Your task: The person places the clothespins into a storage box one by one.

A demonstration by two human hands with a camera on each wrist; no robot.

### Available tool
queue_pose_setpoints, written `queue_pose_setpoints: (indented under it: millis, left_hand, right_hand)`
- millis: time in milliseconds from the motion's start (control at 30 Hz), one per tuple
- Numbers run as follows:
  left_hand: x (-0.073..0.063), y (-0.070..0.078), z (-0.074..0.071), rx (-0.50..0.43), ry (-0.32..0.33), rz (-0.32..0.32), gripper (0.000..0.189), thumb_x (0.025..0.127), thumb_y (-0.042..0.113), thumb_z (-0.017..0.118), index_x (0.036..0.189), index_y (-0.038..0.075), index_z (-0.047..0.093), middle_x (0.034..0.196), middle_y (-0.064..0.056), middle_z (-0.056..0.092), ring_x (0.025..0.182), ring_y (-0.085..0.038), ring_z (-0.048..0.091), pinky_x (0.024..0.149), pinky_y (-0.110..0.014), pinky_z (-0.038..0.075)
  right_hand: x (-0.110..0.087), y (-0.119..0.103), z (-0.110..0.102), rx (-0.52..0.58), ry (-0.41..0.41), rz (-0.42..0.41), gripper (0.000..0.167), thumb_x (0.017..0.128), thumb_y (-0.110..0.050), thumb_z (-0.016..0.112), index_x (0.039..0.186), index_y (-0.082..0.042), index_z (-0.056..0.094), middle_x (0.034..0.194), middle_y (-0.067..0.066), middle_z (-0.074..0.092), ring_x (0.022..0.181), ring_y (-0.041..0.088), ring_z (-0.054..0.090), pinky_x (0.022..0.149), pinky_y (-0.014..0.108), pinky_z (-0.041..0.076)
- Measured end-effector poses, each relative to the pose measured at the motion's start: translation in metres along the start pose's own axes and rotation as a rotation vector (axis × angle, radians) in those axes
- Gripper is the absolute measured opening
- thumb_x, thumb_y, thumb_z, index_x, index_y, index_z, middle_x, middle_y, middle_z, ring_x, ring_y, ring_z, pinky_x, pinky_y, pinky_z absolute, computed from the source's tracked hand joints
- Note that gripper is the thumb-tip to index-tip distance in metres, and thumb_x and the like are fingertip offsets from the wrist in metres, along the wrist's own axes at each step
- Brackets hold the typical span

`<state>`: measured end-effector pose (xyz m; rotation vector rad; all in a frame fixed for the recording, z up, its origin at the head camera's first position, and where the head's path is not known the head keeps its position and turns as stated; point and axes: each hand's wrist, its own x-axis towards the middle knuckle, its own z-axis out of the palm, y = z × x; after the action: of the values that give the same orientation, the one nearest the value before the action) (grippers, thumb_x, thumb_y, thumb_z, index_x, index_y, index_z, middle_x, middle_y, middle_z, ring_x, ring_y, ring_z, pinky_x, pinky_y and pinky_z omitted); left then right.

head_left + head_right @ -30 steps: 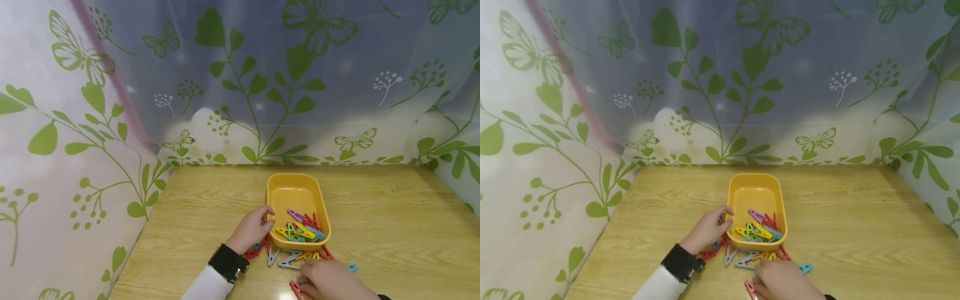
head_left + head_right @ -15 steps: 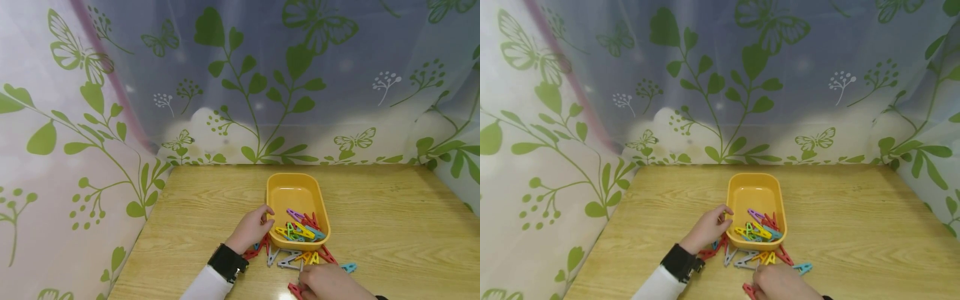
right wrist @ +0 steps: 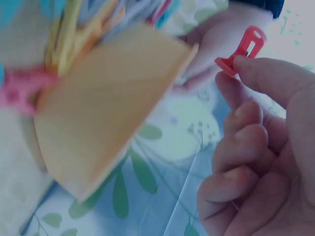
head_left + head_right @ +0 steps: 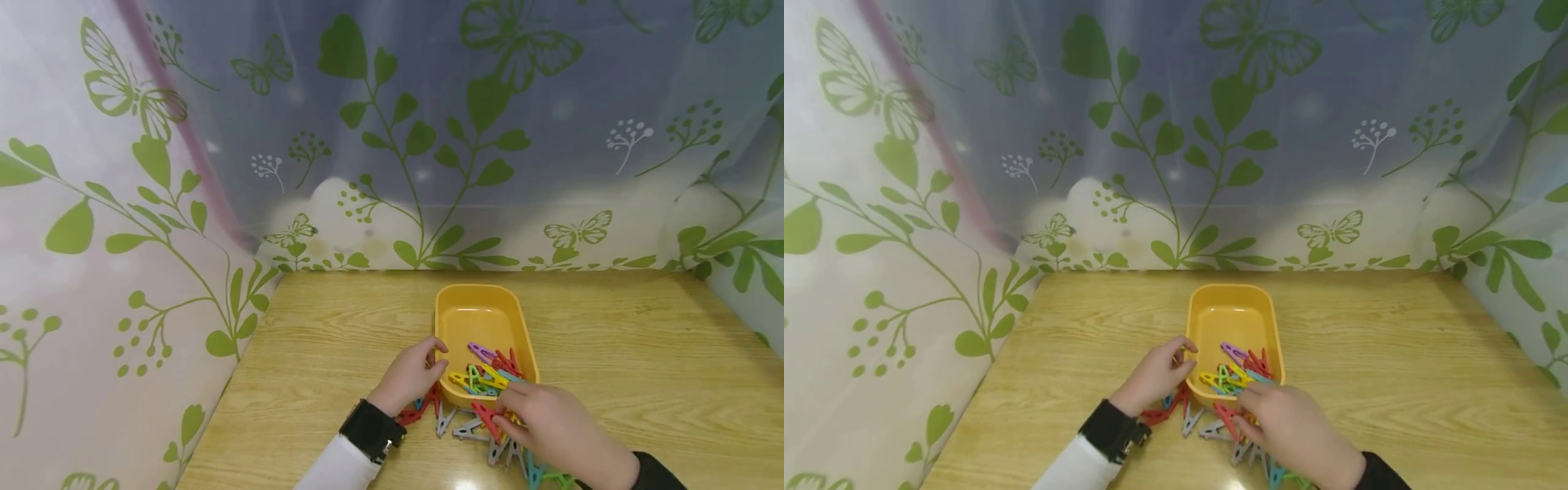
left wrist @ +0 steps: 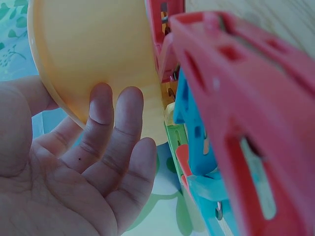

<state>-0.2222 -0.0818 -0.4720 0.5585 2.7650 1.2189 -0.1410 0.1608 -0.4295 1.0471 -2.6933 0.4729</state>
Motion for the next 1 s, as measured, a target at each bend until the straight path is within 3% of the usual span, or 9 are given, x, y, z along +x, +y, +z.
queue_pose_setpoints:
  millis: [133, 367, 667, 1000]
  left_hand:
    - [0.0, 0.0, -0.001, -0.003, 0.002, 0.006, 0.02, 0.102, 0.018, 0.065, 0.121, 0.01, 0.065, 0.077, 0.004, 0.051, 0.058, -0.006, 0.045, 0.054, -0.022, 0.037]
    - [-0.001, 0.002, -0.002, -0.009, -0.007, -0.012, 0.02, 0.103, 0.019, 0.065, 0.121, 0.012, 0.065, 0.077, 0.004, 0.051, 0.058, -0.006, 0.045, 0.054, -0.022, 0.037]
    - [-0.001, 0.003, -0.001, -0.014, -0.008, -0.009, 0.019, 0.103, 0.019, 0.065, 0.12, 0.012, 0.065, 0.078, 0.004, 0.051, 0.059, -0.006, 0.045, 0.054, -0.022, 0.037]
    - [0.0, 0.002, -0.001, -0.019, -0.013, -0.018, 0.02, 0.103, 0.021, 0.065, 0.121, 0.013, 0.065, 0.079, 0.004, 0.051, 0.059, -0.006, 0.046, 0.055, -0.022, 0.037]
  right_hand:
    - [0.017, 0.01, -0.009, -0.091, 0.033, 0.049, 0.015, 0.086, -0.022, 0.084, 0.084, -0.02, 0.069, 0.077, -0.012, 0.061, 0.059, -0.006, 0.042, 0.053, 0.019, 0.038]
    - [0.039, 0.02, -0.001, -0.163, -0.009, 0.082, 0.018, 0.087, -0.027, 0.084, 0.082, -0.021, 0.068, 0.076, -0.01, 0.06, 0.057, -0.004, 0.043, 0.053, 0.019, 0.039]
    - [0.046, 0.026, 0.018, -0.17, -0.043, 0.102, 0.017, 0.087, -0.025, 0.083, 0.082, -0.019, 0.069, 0.074, -0.01, 0.06, 0.059, 0.0, 0.049, 0.053, 0.02, 0.042]
    - [0.042, 0.025, 0.017, -0.163, -0.012, 0.104, 0.014, 0.089, -0.024, 0.081, 0.085, -0.017, 0.07, 0.073, -0.009, 0.059, 0.057, 0.0, 0.047, 0.051, 0.02, 0.04]
